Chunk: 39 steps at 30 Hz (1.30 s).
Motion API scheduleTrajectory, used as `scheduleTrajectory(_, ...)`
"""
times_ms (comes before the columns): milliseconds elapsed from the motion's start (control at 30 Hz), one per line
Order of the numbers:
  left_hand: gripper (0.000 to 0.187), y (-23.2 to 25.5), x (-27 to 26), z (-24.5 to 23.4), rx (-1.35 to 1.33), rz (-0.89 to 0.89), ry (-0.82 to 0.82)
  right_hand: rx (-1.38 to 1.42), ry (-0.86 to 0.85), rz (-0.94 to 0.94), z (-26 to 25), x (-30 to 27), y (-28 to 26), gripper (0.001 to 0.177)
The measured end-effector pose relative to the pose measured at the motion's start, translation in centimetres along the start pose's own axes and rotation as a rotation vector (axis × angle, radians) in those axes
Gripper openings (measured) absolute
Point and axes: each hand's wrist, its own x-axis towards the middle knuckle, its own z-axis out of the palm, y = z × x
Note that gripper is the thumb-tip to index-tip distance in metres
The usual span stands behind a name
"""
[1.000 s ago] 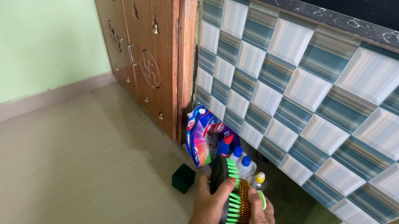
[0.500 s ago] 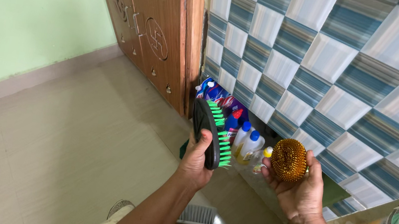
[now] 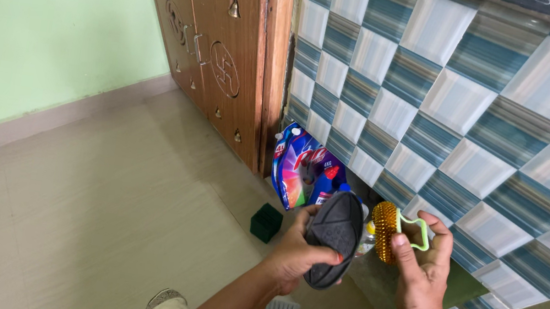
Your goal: The person scrubs a tiled wall section using a green-bristled brush and a small green scrubber, then handles a plastic bottle with a yellow cap. The person repeatedly scrubs the same wall area and adjusts the bottle cap.
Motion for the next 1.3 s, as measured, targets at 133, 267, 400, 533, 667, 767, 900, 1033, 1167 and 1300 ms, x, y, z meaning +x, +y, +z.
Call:
scheduleTrajectory(133,0.096,-1.9,0.2,0.1,0.138,0.068,-0.099,-0.204,-0.135,-0.260,0.9,-0.7,-0.2,0.067)
scheduleTrajectory(267,0.095,-3.2,0.7,-0.2,0.057,0.062,-0.125,-0.553,-0.090,-0.257,1.4,-0.8,-0.1,0.073)
scheduleTrajectory(400,0.084,-3.2,0.8,-0.7,-0.258,0.048,-0.231,-0.256,-0.059,-0.250,0.5,-0.3,0.8,0.065)
scheduleTrajectory(533,0.084,-1.5,0.1,-1.5,-0.344,-0.001,-0.359,-0.043,0.061,-0.099,-0.8,0.6,1.5,0.058)
scheduleTrajectory(667,0.090,-0.3,-0.5,-1.4,-0.366,-0.038,-0.438,-0.034,0.087,-0.062,-1.4,0.8,1.9,0.056)
scheduleTrajectory(767,0.092,0.0,-0.7,-1.5,-0.351,-0.054,-0.433,-0.017,0.083,-0.076,-1.4,0.7,1.8,0.056)
scheduleTrajectory(900,0.079,-0.7,-0.4,-1.9,-0.293,-0.046,-0.426,-0.190,0.013,-0.194,-0.3,0.3,0.6,0.063)
scheduleTrajectory(1033,0.066,-1.9,0.6,-1.7,-0.350,-0.135,-0.398,-0.468,-0.193,-0.318,2.2,-1.8,-1.3,0.073)
scheduleTrajectory(1167,0.064,-1.1,1.2,-2.4,-0.404,-0.169,-0.300,-0.623,-0.569,-0.588,3.7,-5.0,-2.5,0.077)
scheduleTrajectory(1300,0.049,-0.6,0.9,-2.8,-0.396,-0.128,-0.341,-0.755,-0.397,-0.742,2.8,-2.8,-1.7,0.080)
